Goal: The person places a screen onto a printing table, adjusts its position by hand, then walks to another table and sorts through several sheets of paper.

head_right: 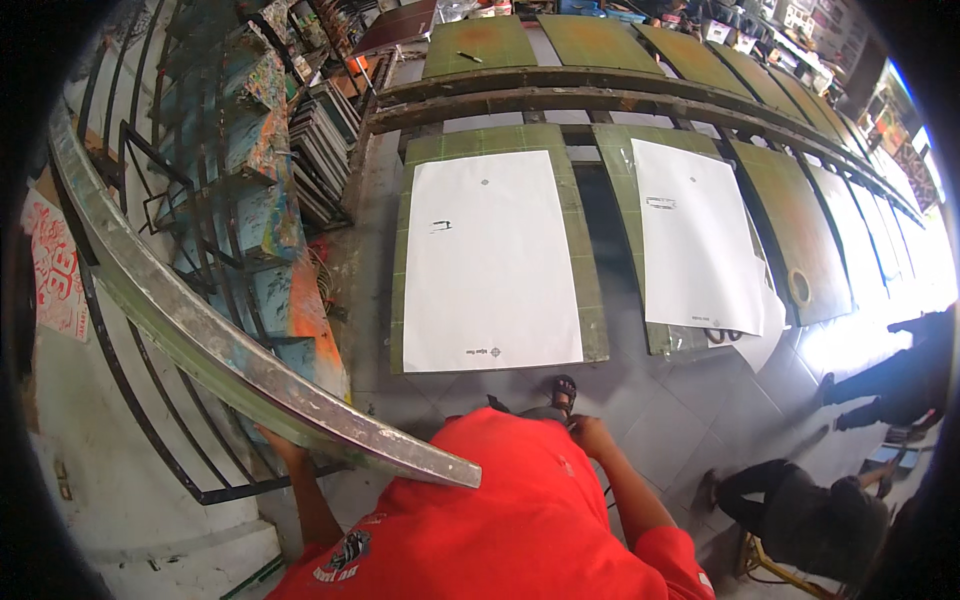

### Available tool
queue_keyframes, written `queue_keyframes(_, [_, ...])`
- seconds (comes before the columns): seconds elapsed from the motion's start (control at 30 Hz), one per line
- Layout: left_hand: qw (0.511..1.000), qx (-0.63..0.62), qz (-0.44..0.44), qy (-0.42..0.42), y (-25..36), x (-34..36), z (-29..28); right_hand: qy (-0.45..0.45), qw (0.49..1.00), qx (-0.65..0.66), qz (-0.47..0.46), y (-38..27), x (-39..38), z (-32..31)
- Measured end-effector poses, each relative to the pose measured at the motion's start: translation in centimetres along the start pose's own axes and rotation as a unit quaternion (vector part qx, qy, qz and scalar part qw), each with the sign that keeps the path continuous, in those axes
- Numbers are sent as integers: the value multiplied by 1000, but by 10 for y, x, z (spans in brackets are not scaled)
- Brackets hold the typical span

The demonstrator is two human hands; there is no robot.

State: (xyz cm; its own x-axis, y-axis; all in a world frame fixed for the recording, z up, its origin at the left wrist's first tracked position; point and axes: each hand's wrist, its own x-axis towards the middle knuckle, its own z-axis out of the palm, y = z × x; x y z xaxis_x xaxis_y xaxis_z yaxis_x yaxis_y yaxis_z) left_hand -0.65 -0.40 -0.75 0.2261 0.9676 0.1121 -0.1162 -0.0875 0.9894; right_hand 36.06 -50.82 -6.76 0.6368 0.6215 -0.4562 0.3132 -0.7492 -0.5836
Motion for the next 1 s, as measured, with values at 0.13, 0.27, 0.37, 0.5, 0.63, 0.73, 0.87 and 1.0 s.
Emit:
queue_keyframes(0.13, [982,176,54,-35,-14,-2,-5,-112,983,145,-2,9,6,-2])
queue_keyframes(0.27, [999,-11,-33,-8,-11,-1,-2,-166,983,68,-22,1,-11,-10])
queue_keyframes(0.37, [998,62,-6,18,-24,-4,-20,-197,968,-118,-99,8,-7,-8])
queue_keyframes(0.5, [994,107,-29,25,-24,-10,-28,-197,962,-185,24,-68,-22,-45])
queue_keyframes(0.63, [997,-36,-66,-9,-23,-15,-37,-114,984,-137,16,-113,-36,-88])
queue_keyframes(0.73, [998,29,-51,-13,-23,-16,-51,-4,994,61,-90,-180,-53,-139])
queue_keyframes(0.87, [961,275,-17,13,-22,-23,-74,-23,896,334,-293,-274,-64,-163])
queue_keyframes(1.0, [986,155,-55,24,18,-27,-45,0,923,197,-331,-330,-57,-163])
